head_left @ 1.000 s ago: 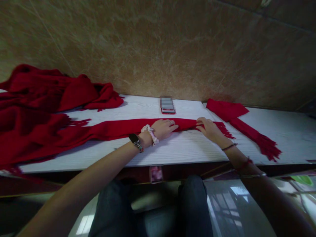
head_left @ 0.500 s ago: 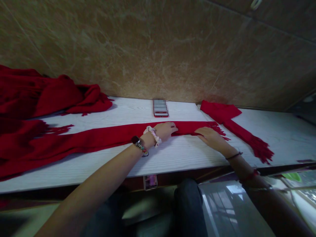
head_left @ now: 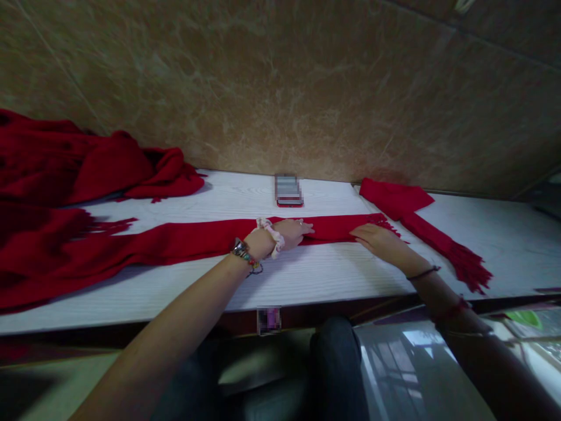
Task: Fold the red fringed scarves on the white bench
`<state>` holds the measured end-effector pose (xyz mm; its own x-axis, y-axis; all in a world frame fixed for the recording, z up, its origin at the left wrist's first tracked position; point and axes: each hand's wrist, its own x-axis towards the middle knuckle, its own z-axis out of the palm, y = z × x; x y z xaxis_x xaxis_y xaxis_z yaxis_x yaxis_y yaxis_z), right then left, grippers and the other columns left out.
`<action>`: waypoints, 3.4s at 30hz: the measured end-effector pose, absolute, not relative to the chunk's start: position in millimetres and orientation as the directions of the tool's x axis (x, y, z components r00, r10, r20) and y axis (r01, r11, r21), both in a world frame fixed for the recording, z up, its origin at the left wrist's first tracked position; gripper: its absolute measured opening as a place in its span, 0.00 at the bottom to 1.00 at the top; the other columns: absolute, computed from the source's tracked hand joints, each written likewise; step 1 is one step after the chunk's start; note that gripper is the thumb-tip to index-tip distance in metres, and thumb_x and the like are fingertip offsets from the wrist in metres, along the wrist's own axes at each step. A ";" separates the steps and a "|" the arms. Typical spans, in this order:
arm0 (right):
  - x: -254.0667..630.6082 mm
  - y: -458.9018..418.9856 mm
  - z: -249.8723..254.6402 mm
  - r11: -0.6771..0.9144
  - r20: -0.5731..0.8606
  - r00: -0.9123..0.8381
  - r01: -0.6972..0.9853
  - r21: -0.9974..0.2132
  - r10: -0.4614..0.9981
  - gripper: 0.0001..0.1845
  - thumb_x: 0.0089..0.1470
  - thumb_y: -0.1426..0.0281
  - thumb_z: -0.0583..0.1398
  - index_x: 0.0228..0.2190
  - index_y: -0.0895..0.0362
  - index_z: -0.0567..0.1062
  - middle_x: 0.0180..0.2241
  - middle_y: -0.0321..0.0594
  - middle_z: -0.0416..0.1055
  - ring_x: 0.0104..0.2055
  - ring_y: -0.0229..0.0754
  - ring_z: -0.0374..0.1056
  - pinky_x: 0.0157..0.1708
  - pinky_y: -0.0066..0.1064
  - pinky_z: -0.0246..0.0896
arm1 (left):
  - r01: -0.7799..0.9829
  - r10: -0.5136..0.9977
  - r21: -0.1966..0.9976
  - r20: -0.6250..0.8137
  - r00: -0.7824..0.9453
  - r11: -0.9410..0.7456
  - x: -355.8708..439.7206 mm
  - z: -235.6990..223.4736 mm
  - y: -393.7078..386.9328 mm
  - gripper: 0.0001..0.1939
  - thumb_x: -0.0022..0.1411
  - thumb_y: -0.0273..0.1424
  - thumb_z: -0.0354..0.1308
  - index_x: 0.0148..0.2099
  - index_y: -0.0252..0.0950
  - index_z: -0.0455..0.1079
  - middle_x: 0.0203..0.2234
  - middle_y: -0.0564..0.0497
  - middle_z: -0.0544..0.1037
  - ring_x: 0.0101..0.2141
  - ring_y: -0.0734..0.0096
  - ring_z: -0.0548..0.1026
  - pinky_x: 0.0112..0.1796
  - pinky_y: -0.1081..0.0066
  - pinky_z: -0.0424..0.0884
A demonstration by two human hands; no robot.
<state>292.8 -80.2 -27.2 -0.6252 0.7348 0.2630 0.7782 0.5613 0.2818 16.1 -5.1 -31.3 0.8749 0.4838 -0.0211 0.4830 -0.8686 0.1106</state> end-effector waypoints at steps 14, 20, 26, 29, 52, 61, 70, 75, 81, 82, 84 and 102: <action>299.5 -72.0 -26.8 0.445 0.444 -0.576 0.815 0.371 0.686 0.12 0.52 0.80 0.51 0.28 0.60 0.73 0.31 0.46 0.72 0.35 0.44 0.65 0.37 0.34 0.61 | 0.679 0.671 0.100 -0.100 0.734 -0.727 20.6 -21.0 -33.3 0.25 0.65 0.28 0.43 0.62 0.51 0.49 0.63 0.53 0.46 0.61 0.50 0.41 0.51 0.35 0.46; 317.0 -83.9 -34.7 0.451 0.382 -0.512 0.859 0.244 0.769 0.14 0.51 0.80 0.49 0.33 0.58 0.72 0.33 0.45 0.72 0.37 0.46 0.67 0.40 0.38 0.63 | 0.651 0.645 0.125 -0.091 0.759 -0.749 16.7 -34.4 -28.1 0.24 0.65 0.31 0.42 0.62 0.53 0.49 0.62 0.55 0.48 0.61 0.47 0.41 0.49 0.32 0.45; 316.7 -96.4 -31.1 0.475 0.442 -0.507 0.859 0.191 0.740 0.14 0.54 0.78 0.48 0.35 0.60 0.72 0.34 0.48 0.71 0.39 0.46 0.66 0.42 0.40 0.65 | 0.644 0.638 0.120 -0.087 0.765 -0.756 15.4 -33.1 -24.6 0.23 0.65 0.32 0.42 0.61 0.53 0.52 0.62 0.54 0.49 0.61 0.47 0.43 0.49 0.33 0.46; 317.4 -98.0 -34.1 0.508 0.355 -0.549 0.836 0.208 0.757 0.14 0.55 0.77 0.48 0.35 0.60 0.73 0.34 0.47 0.71 0.39 0.45 0.67 0.41 0.38 0.65 | 0.626 0.619 0.096 -0.092 0.780 -0.774 18.4 -24.6 -24.5 0.22 0.64 0.37 0.45 0.60 0.49 0.54 0.61 0.51 0.52 0.60 0.44 0.46 0.48 0.35 0.51; 314.2 -72.4 -23.9 0.442 0.420 -0.471 0.881 0.171 0.776 0.16 0.51 0.79 0.48 0.38 0.59 0.72 0.36 0.46 0.74 0.39 0.46 0.69 0.39 0.38 0.65 | 0.530 0.528 -0.080 0.053 0.848 -0.844 27.3 -8.1 -25.8 0.28 0.60 0.24 0.47 0.62 0.46 0.51 0.47 0.46 0.69 0.41 0.64 0.71 0.33 0.71 0.67; 316.2 -71.8 -25.7 0.468 0.408 -0.532 0.847 0.254 0.742 0.16 0.53 0.78 0.48 0.36 0.59 0.74 0.39 0.48 0.73 0.41 0.46 0.68 0.40 0.39 0.65 | 0.594 0.588 -0.083 0.087 0.804 -0.800 30.0 -8.8 -21.3 0.20 0.62 0.24 0.44 0.55 0.43 0.62 0.37 0.44 0.74 0.36 0.62 0.73 0.30 0.68 0.67; 320.1 -82.2 -25.0 0.550 0.388 -0.642 0.766 0.331 0.661 0.15 0.57 0.72 0.50 0.37 0.63 0.75 0.42 0.51 0.72 0.43 0.48 0.67 0.45 0.41 0.64 | 0.511 0.509 -0.145 0.052 0.859 -0.847 20.1 -8.2 -9.9 0.26 0.65 0.25 0.40 0.61 0.54 0.50 0.43 0.48 0.69 0.33 0.69 0.71 0.27 0.74 0.61; 323.4 -85.7 -24.0 0.534 0.381 -0.629 0.777 0.334 0.677 0.13 0.56 0.70 0.52 0.37 0.61 0.75 0.42 0.50 0.73 0.43 0.49 0.68 0.44 0.42 0.63 | 0.491 0.487 -0.130 0.062 0.871 -0.861 19.8 -9.6 -8.3 0.22 0.66 0.29 0.40 0.59 0.54 0.55 0.43 0.48 0.67 0.32 0.70 0.69 0.26 0.74 0.59; 324.6 -82.2 -25.7 0.510 0.455 -0.563 0.824 0.247 0.689 0.12 0.57 0.73 0.50 0.32 0.59 0.74 0.37 0.48 0.74 0.40 0.47 0.68 0.42 0.40 0.63 | 0.511 0.503 -0.135 0.091 0.860 -0.849 20.5 -8.0 -10.9 0.16 0.65 0.28 0.41 0.52 0.44 0.63 0.42 0.48 0.69 0.31 0.71 0.70 0.24 0.74 0.58; 324.6 -81.9 -25.6 0.501 0.479 -0.539 0.837 0.218 0.693 0.12 0.57 0.72 0.50 0.32 0.59 0.73 0.36 0.47 0.74 0.39 0.46 0.68 0.42 0.39 0.63 | 0.518 0.509 -0.136 0.098 0.855 -0.844 20.8 -7.3 -12.1 0.15 0.65 0.28 0.42 0.51 0.42 0.64 0.42 0.48 0.69 0.31 0.71 0.70 0.24 0.74 0.58; 325.4 -81.5 -25.1 0.479 0.503 -0.491 0.862 0.164 0.711 0.11 0.57 0.71 0.50 0.33 0.58 0.72 0.34 0.46 0.73 0.38 0.45 0.68 0.40 0.38 0.64 | 0.520 0.505 -0.143 0.127 0.854 -0.842 21.6 -6.0 -14.9 0.12 0.65 0.30 0.44 0.48 0.39 0.64 0.43 0.48 0.69 0.32 0.71 0.70 0.23 0.74 0.59; 333.0 -94.6 -31.2 0.442 0.425 -0.489 0.872 0.211 0.762 0.12 0.57 0.72 0.49 0.31 0.57 0.72 0.28 0.43 0.73 0.32 0.44 0.68 0.35 0.36 0.62 | 0.415 0.416 0.035 0.118 0.902 -0.909 20.9 -1.4 -25.8 0.04 0.56 0.28 0.53 0.34 0.36 0.68 0.28 0.51 0.74 0.30 0.70 0.70 0.27 0.74 0.60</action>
